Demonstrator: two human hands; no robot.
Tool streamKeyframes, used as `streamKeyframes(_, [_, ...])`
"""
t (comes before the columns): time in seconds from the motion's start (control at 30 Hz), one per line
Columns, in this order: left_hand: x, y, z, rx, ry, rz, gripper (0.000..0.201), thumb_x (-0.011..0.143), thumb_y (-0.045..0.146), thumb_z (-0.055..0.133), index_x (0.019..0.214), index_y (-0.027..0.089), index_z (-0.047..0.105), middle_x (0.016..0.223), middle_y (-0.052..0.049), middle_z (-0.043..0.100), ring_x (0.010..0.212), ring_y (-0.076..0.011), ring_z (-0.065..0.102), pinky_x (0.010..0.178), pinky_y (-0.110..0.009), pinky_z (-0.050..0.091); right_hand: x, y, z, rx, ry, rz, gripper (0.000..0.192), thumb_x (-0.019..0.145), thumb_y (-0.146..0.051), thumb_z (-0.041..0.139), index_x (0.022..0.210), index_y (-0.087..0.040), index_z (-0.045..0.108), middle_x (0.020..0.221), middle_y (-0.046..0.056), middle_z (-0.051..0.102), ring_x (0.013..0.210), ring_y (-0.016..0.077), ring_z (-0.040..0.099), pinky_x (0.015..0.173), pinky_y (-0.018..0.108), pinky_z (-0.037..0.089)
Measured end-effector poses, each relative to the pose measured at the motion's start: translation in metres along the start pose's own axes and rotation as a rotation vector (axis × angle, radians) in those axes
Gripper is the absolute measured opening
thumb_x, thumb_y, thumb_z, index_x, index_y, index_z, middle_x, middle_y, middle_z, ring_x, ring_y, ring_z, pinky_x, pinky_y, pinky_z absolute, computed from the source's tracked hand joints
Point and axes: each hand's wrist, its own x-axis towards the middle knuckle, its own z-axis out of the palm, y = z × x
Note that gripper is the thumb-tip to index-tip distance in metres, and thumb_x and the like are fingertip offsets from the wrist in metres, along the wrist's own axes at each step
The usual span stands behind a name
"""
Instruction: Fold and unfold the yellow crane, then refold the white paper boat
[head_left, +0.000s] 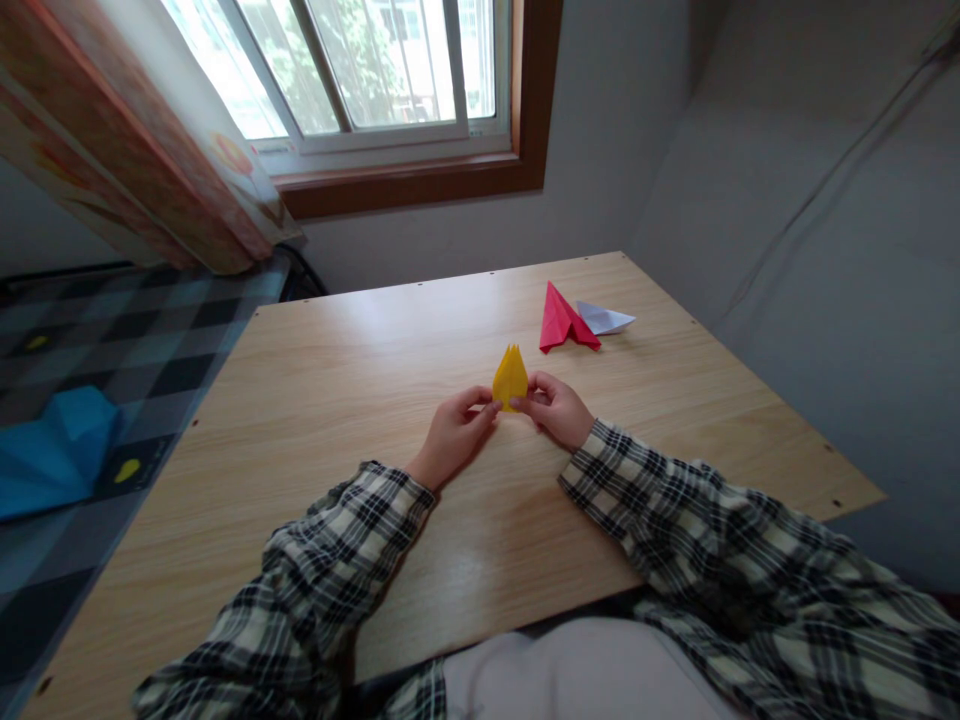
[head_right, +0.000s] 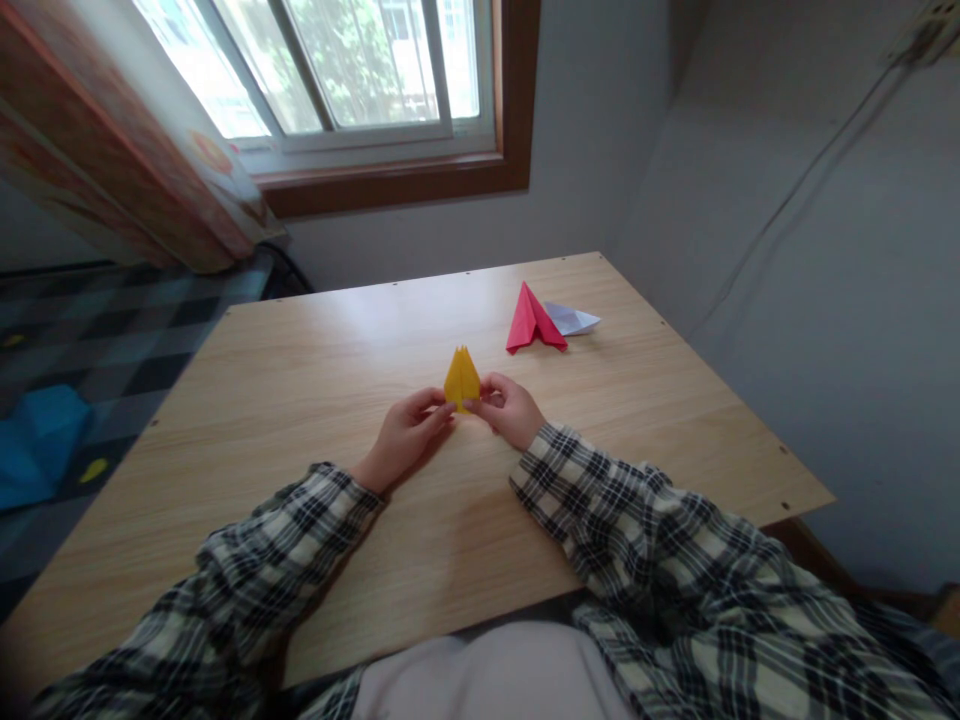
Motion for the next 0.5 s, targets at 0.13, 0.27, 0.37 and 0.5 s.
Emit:
streamKeyframes(0.13, [0.0006,-0.0022,0.0,-0.03,0.021,-0.007,0.023,0.083,0.038,0.068,0.091,0.017,0.065,0.087,-0.003,0.067,0.076,-0.0153,0.06,0.066,-0.025,0.048,-0.0009,0.0026,-0.0006,-0.035,0.019,-0.006,0.04,0.072,-0.053,0.076,0.079,-0.022,0.051,0.05,-0.01,0.044,0.041,0.0077,0.038,0.039,0.021,0.026])
streamKeyframes(0.27, [0.0003,-0.002,0.001,-0.166,0.015,-0.019,0.036,0.08,0.036,0.072,0.107,0.02,0.053,0.081,0.001,0.064,0.069,-0.0118,0.058,0.063,-0.022,0.044,-0.0007,0.0041,0.0004,0.026,-0.015,-0.033,0.039,0.072,-0.05,0.076,0.082,-0.022,0.052,0.056,-0.009,0.047,0.042,0.0074,0.039,0.039,0.021,0.027])
streamKeyframes(0.37, [0.0003,-0.0008,0.0008,-0.19,-0.014,-0.033,0.05,0.081,0.035,0.071,0.121,0.02,0.046,0.077,0.003,0.061,0.066,-0.0109,0.056,0.061,-0.021,0.042,-0.0006,0.0033,0.0007,0.044,-0.054,-0.031,0.039,0.072,-0.048,0.077,0.091,-0.021,0.055,0.06,-0.008,0.048,0.044,0.0075,0.04,0.04,0.021,0.029])
streamKeyframes(0.5, [0.0017,-0.0001,-0.0011,-0.098,-0.051,-0.045,0.039,0.085,0.043,0.065,0.111,0.015,0.059,0.072,0.002,0.059,0.064,-0.0119,0.053,0.059,-0.022,0.04,-0.0003,0.0032,-0.0007,-0.022,-0.116,-0.037,0.039,0.072,-0.048,0.076,0.093,-0.02,0.058,0.065,-0.007,0.049,0.051,0.0085,0.043,0.047,0.022,0.033])
